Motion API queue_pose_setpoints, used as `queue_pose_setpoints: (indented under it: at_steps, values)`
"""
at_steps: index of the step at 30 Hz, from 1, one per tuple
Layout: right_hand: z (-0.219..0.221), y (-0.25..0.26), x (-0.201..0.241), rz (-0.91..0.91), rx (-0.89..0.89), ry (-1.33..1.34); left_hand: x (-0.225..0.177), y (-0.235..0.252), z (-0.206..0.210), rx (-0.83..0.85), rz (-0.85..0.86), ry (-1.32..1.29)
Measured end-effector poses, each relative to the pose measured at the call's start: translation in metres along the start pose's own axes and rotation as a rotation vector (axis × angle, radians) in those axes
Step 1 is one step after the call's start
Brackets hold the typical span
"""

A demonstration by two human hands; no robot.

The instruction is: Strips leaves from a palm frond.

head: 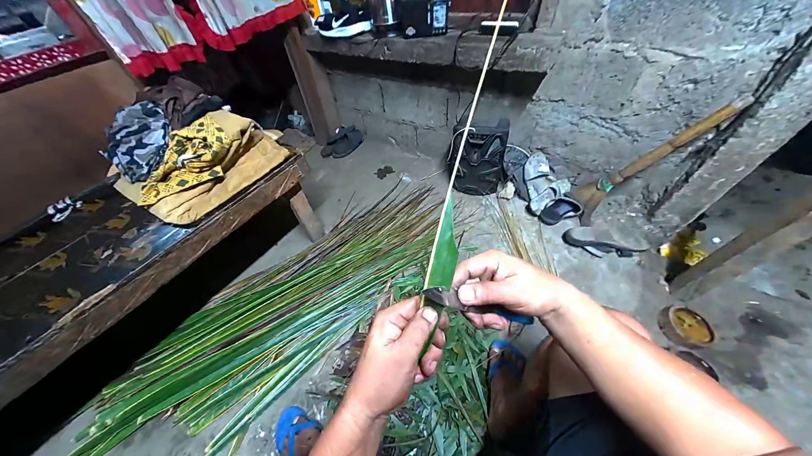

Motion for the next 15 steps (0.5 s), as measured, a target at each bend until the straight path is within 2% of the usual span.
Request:
queue_pose_setpoints:
  at_steps: [5, 11, 13, 15]
  values:
    - [-0.020, 0.016, 0.003, -0.035, 0.024, -0.076, 0.003, 0.006, -0.003, 0.058, -0.072, -0.196]
    - [-0.054, 0.041, 0.016, -0.084, -0.102, -0.086, 0.009, 0.008, -0.006, 0.129, -0.120, -0.349]
    - [-0.065, 0.047, 0.026, -0.105, -0.203, -0.126, 0.011, 0.009, -0.009, 0.144, -0.127, -0.377]
    - [-0.077, 0.050, 0.040, -0.117, -0.418, -0.093, 0.013, 0.008, -0.008, 0.141, -0.145, -0.387]
Point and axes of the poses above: each hand's wrist, its own y-axis towards the middle knuckle, its own z-axis out of the palm, x = y × z, the point moved 3 cm from there along y, towards the middle knuckle, and after that the axes turned 2 degrees about z, right-handed, at the moved point
